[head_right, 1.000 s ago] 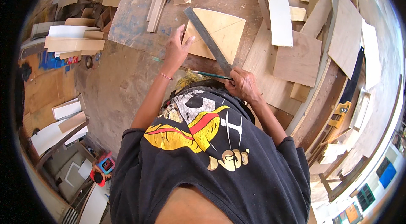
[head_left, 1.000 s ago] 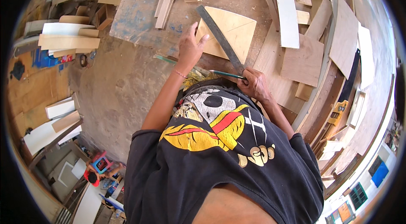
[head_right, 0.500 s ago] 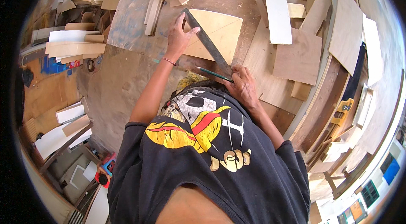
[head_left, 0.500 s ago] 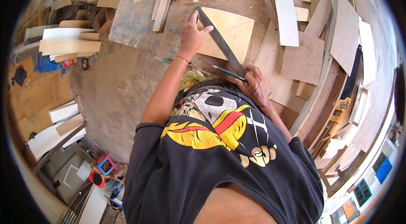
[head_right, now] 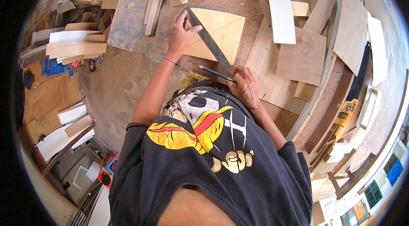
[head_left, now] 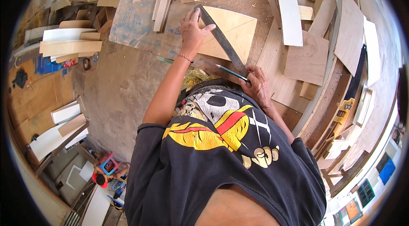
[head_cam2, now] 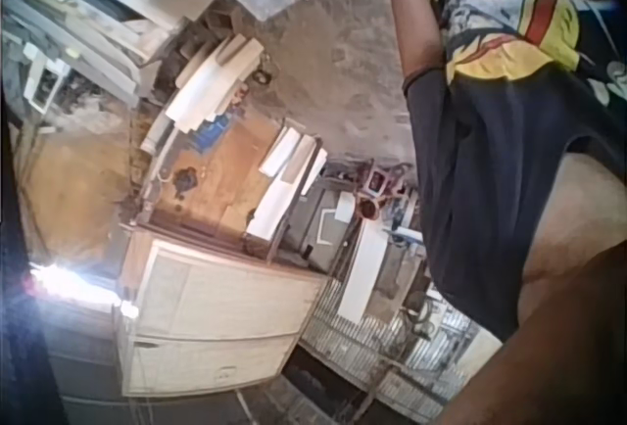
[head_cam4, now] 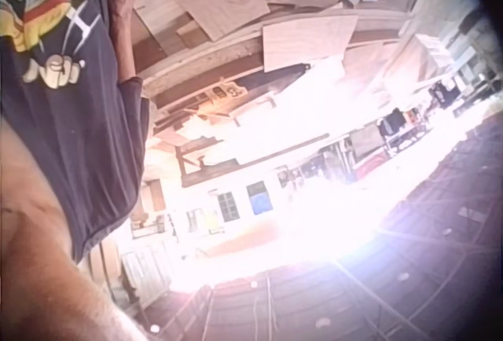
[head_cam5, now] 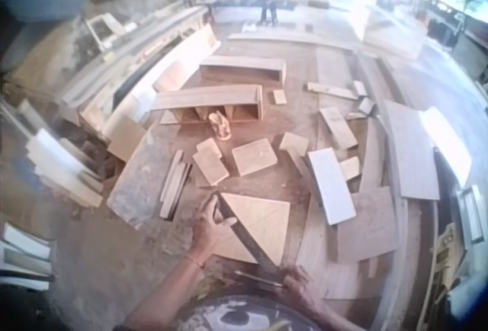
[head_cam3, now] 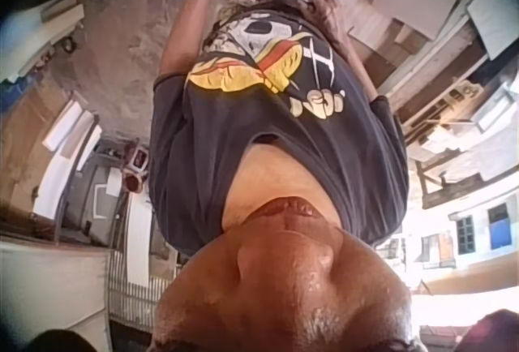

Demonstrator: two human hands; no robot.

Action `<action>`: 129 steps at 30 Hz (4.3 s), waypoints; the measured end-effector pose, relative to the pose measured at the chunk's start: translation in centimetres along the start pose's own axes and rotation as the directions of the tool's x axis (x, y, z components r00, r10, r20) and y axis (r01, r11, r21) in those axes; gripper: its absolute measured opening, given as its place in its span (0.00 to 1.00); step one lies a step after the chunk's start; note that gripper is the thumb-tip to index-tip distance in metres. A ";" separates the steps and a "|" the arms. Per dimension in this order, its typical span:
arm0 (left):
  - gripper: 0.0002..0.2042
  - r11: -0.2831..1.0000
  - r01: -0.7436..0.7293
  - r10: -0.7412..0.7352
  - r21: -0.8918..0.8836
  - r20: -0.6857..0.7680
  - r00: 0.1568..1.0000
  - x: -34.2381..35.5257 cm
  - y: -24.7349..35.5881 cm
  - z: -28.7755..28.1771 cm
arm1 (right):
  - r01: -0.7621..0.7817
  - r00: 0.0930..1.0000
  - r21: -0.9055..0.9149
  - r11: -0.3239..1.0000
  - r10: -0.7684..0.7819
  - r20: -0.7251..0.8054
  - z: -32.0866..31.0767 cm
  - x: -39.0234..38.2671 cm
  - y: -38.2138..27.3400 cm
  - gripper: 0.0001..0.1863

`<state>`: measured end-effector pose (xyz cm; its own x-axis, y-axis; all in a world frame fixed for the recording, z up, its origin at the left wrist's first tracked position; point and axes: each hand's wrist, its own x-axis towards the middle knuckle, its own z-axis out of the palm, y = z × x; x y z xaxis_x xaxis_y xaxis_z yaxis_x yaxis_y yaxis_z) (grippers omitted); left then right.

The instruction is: The person uses a straightedge to mark lines on a square wood piece, applies glue to small rectangular wood strips, and positions the strips onto the marked lines of the square piece.

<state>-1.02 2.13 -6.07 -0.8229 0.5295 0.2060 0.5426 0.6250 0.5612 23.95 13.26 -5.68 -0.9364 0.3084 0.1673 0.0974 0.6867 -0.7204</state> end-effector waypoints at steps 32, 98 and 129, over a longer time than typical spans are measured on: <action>0.36 1.000 -0.002 0.002 0.007 0.042 0.999 0.3 0.2 -0.2 | -0.070 0.994 0.029 0.997 0.072 -0.084 -0.2 -1.0 -0.5 0.15; 0.50 0.917 -0.168 0.066 0.361 0.277 0.959 -0.9 2.2 -1.4 | -0.133 0.910 -0.077 0.988 0.091 -0.404 -1.9 7.2 -1.9 0.08; 0.43 0.958 -0.214 0.159 0.191 0.265 0.951 -0.7 2.0 -1.5 | -0.071 0.997 -0.393 0.917 0.071 -0.015 1.2 14.1 -4.6 0.15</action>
<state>0.38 2.21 -3.89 -0.6517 0.7550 0.0728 0.7277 0.5953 0.3406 9.85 13.64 -0.78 -0.9220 0.3664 0.1255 0.2886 0.8661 -0.4082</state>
